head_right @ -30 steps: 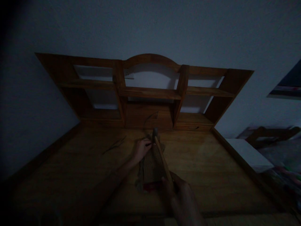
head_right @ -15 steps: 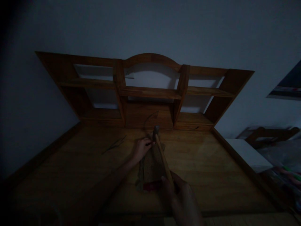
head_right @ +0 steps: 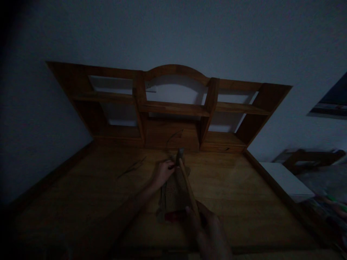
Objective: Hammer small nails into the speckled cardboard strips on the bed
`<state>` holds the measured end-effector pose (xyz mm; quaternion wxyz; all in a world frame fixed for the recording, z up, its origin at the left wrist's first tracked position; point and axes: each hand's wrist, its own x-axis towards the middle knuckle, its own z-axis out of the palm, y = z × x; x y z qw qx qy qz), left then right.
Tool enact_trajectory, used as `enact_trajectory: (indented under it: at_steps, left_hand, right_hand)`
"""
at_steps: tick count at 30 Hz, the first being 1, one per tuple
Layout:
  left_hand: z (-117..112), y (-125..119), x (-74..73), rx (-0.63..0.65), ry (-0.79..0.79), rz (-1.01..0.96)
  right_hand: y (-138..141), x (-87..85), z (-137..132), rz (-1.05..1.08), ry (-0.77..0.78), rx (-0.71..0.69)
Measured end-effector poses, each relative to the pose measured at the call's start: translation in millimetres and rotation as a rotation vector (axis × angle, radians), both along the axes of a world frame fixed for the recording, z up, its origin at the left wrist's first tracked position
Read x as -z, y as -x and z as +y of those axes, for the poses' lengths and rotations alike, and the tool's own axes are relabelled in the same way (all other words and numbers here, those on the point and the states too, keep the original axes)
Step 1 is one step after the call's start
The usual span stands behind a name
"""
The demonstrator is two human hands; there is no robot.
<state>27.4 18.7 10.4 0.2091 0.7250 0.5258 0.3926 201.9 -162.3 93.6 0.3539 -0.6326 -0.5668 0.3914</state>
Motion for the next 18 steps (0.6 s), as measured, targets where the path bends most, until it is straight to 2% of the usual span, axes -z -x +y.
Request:
enact_trajectory:
  at_steps: [8, 18]
  left_hand:
    - [4.6, -0.7, 8.2, 0.027, -0.053, -0.015]
    - [0.9, 1.3, 1.1, 0.008, -0.034, 0.015]
  right_hand:
    - [-6.1, -6.3, -0.6, -0.029, 0.006, -0.003]
    - [-2.1, -0.6, 5.6, -0.058, 0.0, 0.007]
